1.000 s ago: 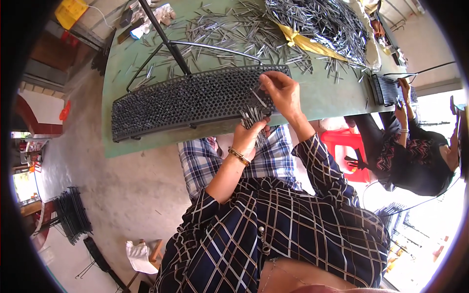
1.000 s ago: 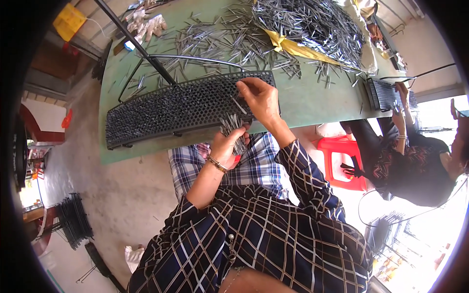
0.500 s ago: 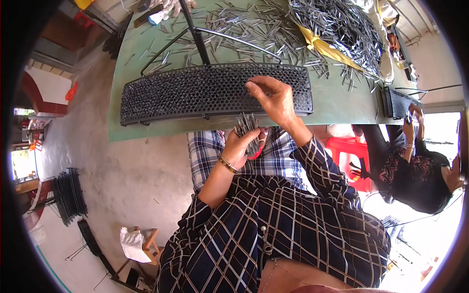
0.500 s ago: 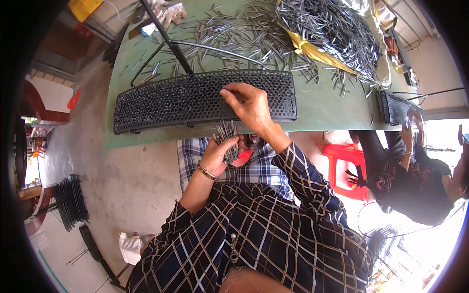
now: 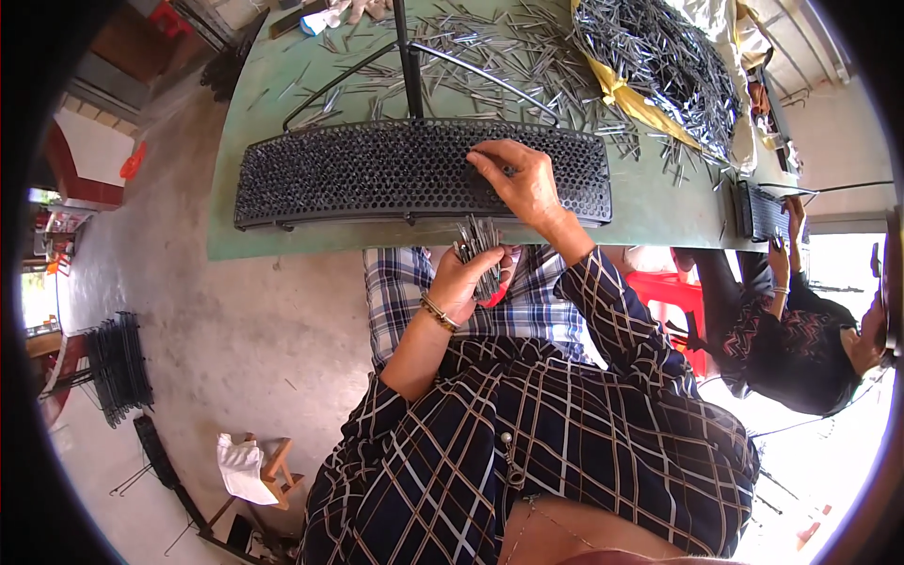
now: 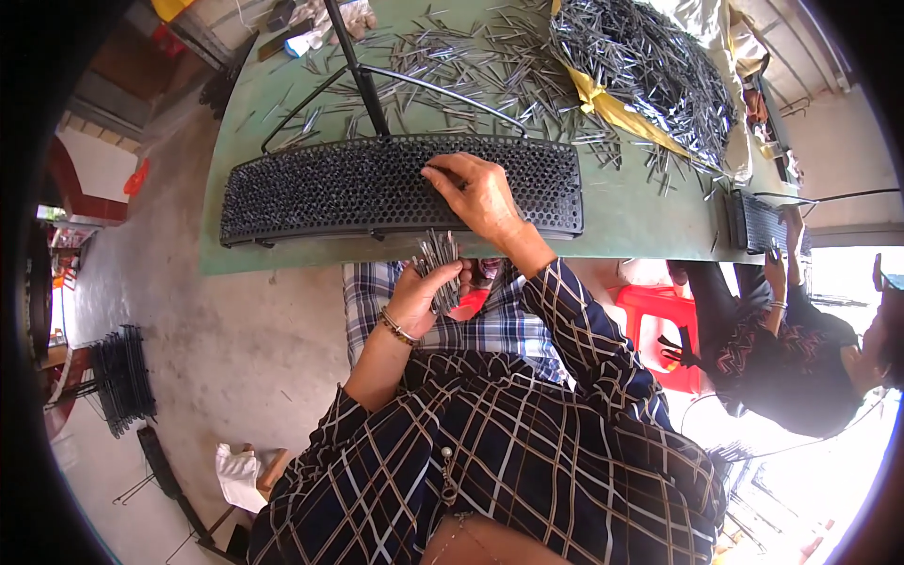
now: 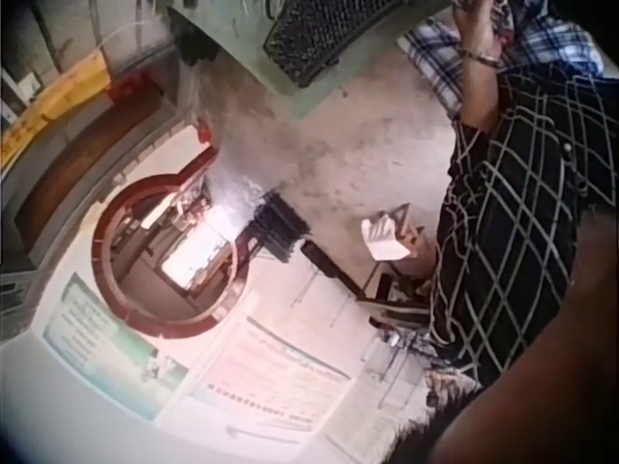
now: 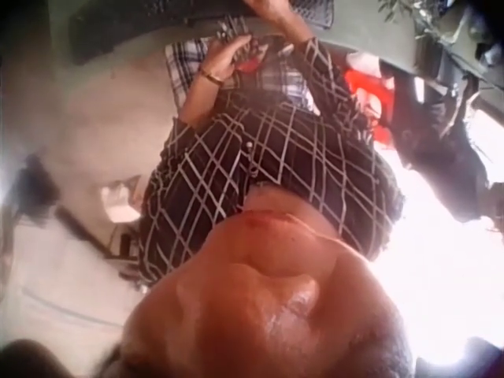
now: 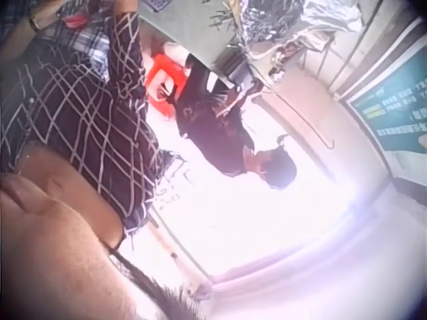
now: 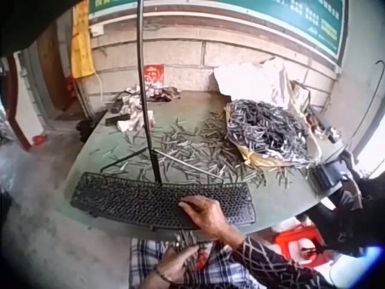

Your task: Manually inserting small metal pins into the holes of a perforated grid template on a workbench.

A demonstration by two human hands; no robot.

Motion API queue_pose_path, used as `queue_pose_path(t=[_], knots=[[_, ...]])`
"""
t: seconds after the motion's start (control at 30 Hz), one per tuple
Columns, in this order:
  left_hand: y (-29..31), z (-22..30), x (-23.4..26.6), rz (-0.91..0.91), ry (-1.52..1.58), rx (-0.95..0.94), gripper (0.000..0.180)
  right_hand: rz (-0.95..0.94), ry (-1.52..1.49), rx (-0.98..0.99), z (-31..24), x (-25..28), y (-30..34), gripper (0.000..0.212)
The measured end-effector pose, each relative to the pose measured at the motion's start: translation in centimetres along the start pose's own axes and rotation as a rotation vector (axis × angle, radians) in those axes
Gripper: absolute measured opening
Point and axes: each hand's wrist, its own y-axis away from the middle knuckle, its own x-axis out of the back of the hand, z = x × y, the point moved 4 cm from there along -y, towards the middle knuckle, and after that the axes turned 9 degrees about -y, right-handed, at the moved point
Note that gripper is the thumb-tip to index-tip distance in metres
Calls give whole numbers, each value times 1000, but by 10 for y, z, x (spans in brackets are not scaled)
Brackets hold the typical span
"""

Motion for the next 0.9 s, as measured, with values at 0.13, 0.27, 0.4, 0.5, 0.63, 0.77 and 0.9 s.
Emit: queue_pose_path(t=[0.13, 0.27, 0.4, 0.5, 0.63, 0.77, 0.9], knots=[[0, 1, -1, 5, -8, 34, 13, -49, 46, 131, -5, -2, 5, 17], [-3, -5, 4, -21, 23, 81, 17, -42, 117, 246, -6, -7, 11, 16], [1, -3, -2, 11, 5, 72, 15, -37, 116, 204, -3, -10, 9, 14], [-1, -2, -3, 39, -15, 53, 13, -11, 265, 353, -4, -8, 9, 12], [-1, -5, -3, 38, -22, 53, 14, 13, 316, 319, -4, -8, 10, 11], [-2, -6, -2, -13, -13, 58, 15, 67, 330, 289, -4, -9, 13, 10], [-1, -4, -5, 27, -24, 58, 15, 60, 357, 272, 0, -10, 14, 12]])
